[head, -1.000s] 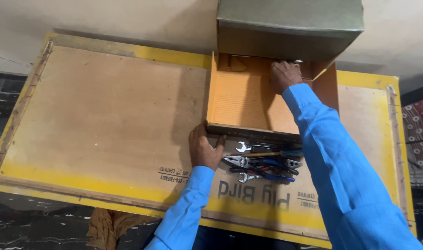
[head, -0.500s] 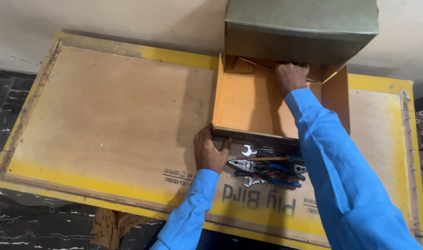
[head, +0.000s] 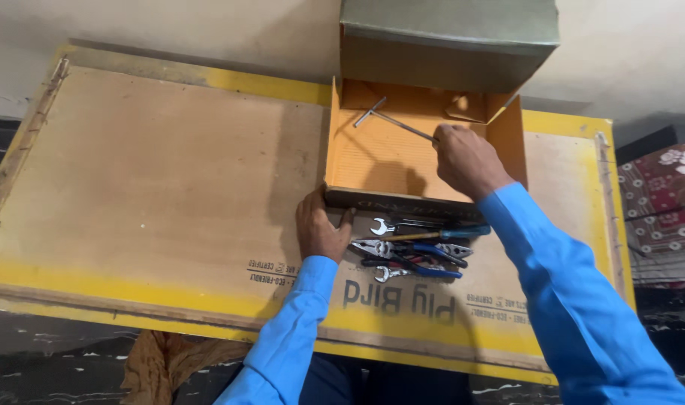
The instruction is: The person empties a cardboard box containing various hand tools onto a yellow table, then picks up each item, briefly handles it, and places it back into the box. The items include wrenches, pliers, a hammer, and a screwdriver. The person arranges the tools inside the box as they return them.
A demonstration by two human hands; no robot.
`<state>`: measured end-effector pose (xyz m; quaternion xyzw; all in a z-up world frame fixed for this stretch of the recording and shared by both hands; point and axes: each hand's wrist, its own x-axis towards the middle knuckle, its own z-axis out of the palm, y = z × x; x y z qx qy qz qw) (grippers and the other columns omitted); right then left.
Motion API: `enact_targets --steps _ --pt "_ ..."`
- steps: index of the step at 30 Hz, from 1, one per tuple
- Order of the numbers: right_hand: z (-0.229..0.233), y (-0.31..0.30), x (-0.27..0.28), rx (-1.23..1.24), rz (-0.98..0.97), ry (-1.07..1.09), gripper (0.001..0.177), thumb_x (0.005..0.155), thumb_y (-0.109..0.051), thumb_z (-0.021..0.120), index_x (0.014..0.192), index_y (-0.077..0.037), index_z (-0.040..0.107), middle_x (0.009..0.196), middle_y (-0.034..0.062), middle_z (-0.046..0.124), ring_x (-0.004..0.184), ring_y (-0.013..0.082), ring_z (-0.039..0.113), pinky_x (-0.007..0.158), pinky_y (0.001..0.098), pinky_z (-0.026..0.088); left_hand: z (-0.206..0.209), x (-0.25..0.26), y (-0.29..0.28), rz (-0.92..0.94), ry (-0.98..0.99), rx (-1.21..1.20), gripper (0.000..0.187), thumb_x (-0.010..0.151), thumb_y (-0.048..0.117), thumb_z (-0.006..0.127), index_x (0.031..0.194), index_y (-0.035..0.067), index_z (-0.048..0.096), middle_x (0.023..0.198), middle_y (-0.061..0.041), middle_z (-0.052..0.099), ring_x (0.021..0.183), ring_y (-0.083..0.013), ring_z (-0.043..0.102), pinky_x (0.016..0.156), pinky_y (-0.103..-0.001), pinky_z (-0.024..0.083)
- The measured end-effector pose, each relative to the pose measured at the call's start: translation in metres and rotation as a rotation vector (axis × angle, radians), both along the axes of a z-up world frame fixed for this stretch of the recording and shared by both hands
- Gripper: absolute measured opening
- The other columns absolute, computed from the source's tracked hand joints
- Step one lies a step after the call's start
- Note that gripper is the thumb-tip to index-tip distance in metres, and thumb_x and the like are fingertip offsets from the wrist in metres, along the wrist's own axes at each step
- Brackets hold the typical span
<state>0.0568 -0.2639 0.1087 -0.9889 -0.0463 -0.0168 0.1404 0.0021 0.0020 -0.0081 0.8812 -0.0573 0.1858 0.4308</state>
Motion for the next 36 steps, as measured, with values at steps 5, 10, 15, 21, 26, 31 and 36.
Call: enact_targets --steps 5,10,15,21,26,31,36 --pt "0.041 -0.001 -0.086 0.118 0.008 -0.172 0.018 0.099 -0.015 0.061 0.092 0.001 0.063 0.086 0.0221 0.066 0.080 0.0417 0.065 0.072 0.0518 0.052 -0.001 0.000 0.001 -0.011 0.011 -0.006 0.064 0.075 0.017 0.087 0.128 -0.004 0.058 0.120 -0.021 0.064 0.119 -0.0411 0.055 0.105 -0.050 0.043" --pt "0.033 0.012 -0.171 0.188 -0.099 -0.143 0.022 0.095 -0.019 0.070 0.087 0.000 0.063 0.075 0.0177 0.062 0.069 0.0355 0.063 0.064 0.0466 0.050 -0.006 -0.003 0.000 0.011 0.049 -0.026 0.065 0.073 0.017 0.088 0.128 -0.001 0.059 0.123 -0.020 0.064 0.121 -0.0408 0.055 0.106 -0.049 0.043" --pt "-0.004 0.026 -0.227 0.206 0.102 -0.157 0.018 0.091 -0.020 0.071 0.088 -0.003 0.066 0.082 0.0132 0.066 0.073 0.0326 0.066 0.066 0.0441 0.053 -0.013 -0.001 0.002 0.022 -0.066 -0.102 0.075 0.070 0.011 0.089 0.135 -0.003 0.054 0.124 -0.021 0.063 0.119 -0.0394 0.057 0.103 -0.048 0.045" --pt "-0.036 0.041 -0.244 0.118 0.212 -0.124 0.019 0.089 -0.025 0.072 0.087 -0.005 0.069 0.085 0.0129 0.063 0.082 0.0336 0.065 0.073 0.0457 0.053 -0.016 -0.003 0.011 0.001 0.000 -0.381 0.066 0.081 0.005 0.078 0.141 -0.003 0.050 0.125 -0.016 0.065 0.107 -0.0241 0.067 0.079 -0.033 0.060" --pt "-0.054 0.039 -0.236 0.131 0.183 -0.209 0.016 0.090 -0.021 0.071 0.093 -0.005 0.069 0.089 0.0123 0.062 0.085 0.0324 0.064 0.075 0.0449 0.053 -0.028 -0.015 0.026 -0.112 0.088 -0.435 0.055 0.092 0.012 0.074 0.141 -0.003 0.053 0.117 -0.012 0.070 0.099 -0.0195 0.070 0.079 -0.030 0.060" --pt "-0.066 0.038 -0.232 0.058 0.129 -0.375 0.016 0.088 -0.016 0.073 0.096 -0.003 0.067 0.099 0.0131 0.060 0.098 0.0341 0.060 0.087 0.0461 0.051 -0.032 -0.050 0.033 -0.173 0.160 -0.284 0.057 0.091 0.027 0.074 0.137 0.000 0.056 0.121 -0.017 0.066 0.104 -0.0253 0.066 0.086 -0.036 0.059" --pt "-0.057 0.041 -0.230 -0.007 0.093 -0.395 0.052 0.079 -0.026 0.081 0.121 -0.001 0.061 0.118 0.0187 0.059 0.113 0.0373 0.056 0.099 0.0491 0.046 -0.011 -0.098 0.029 -0.299 -0.133 0.087 0.079 0.080 0.039 0.082 0.142 0.000 0.051 0.140 -0.023 0.054 0.134 -0.0392 0.049 0.114 -0.051 0.038"
